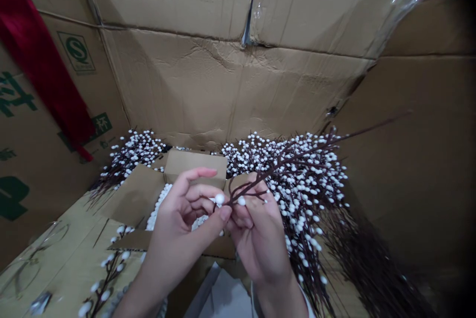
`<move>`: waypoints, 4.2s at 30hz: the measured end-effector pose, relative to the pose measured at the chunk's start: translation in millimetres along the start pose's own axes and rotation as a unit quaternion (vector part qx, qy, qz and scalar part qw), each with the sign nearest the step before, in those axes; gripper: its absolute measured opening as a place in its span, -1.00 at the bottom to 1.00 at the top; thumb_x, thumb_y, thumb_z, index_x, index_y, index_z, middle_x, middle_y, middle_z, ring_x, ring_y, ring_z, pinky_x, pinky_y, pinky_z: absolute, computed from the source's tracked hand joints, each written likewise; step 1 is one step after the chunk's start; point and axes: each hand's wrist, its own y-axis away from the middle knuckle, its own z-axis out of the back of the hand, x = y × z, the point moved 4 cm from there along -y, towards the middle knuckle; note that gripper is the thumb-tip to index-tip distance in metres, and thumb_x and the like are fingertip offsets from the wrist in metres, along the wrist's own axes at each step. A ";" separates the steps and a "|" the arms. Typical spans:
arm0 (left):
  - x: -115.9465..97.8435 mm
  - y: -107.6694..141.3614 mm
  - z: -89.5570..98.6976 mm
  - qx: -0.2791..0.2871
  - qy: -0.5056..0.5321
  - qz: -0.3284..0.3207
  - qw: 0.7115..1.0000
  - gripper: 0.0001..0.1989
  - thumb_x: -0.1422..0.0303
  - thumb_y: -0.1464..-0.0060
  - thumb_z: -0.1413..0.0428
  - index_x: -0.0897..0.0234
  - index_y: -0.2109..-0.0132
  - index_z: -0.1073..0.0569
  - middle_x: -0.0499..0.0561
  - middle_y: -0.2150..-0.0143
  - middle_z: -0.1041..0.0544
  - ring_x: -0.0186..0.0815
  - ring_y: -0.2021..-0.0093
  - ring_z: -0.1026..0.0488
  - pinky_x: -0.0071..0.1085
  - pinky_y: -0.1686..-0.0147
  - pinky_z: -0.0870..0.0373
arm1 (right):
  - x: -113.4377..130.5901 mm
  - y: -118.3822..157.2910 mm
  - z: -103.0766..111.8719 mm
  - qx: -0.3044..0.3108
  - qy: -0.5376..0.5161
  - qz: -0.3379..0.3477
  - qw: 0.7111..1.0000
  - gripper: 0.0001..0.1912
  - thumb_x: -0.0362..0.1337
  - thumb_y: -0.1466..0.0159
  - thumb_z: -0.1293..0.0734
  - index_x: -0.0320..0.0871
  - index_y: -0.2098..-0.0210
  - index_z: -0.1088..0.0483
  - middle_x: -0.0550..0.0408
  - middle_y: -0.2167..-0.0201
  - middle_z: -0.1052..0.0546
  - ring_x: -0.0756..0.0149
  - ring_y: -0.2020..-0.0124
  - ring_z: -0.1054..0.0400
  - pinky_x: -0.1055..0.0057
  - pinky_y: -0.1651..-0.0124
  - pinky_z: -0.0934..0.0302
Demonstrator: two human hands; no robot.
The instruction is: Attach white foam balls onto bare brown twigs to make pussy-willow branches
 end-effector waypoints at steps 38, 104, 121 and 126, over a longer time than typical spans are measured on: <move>0.7 -4.1 -0.1 -0.060 0.055 -0.008 0.997 -0.60 0.62 0.15 -0.24 0.19 0.40 -0.15 -0.26 0.49 -0.55 -0.50 0.53 -0.49 -0.59 0.50 -0.51 | -9.1 -1.0 -1.4 0.030 -0.002 0.008 1.000 -0.69 -0.25 -0.06 -0.50 -0.14 0.51 -0.26 0.37 0.68 -0.24 0.63 0.68 0.02 0.74 0.59 -0.04; 7.2 -9.7 2.8 -0.055 0.308 0.179 0.933 -0.85 0.58 0.17 -0.30 0.38 0.35 -0.61 -0.12 0.52 -0.43 -0.59 0.63 -0.26 -0.67 0.65 -0.31 | 20.7 4.3 -2.0 0.150 0.573 0.319 0.741 -0.73 -0.37 -0.40 -0.15 -0.07 -0.01 -0.38 0.15 0.08 -0.59 0.45 0.05 -0.45 0.54 0.01 -0.26; 11.2 -12.3 4.4 -0.006 0.176 0.152 0.973 -0.68 0.50 0.13 -0.35 0.25 0.15 -0.62 -0.06 0.34 -0.62 -0.45 0.47 -0.55 -0.58 0.39 -0.50 | 12.1 -2.7 11.5 0.126 0.512 0.238 0.816 -0.90 -0.27 -0.42 -0.15 0.02 0.14 -0.28 0.24 0.33 -0.49 0.45 0.37 -0.40 0.53 0.33 -0.22; 7.7 -13.6 5.3 -0.067 0.134 0.095 0.984 -0.68 0.57 0.16 -0.32 0.26 0.29 -0.37 -0.14 0.49 -0.58 -0.47 0.51 -0.52 -0.59 0.43 -0.47 | 7.2 -6.3 14.7 0.126 0.475 0.186 0.851 -0.86 -0.21 -0.42 -0.14 0.02 0.11 -0.31 0.19 0.32 -0.51 0.38 0.34 -0.41 0.46 0.31 -0.24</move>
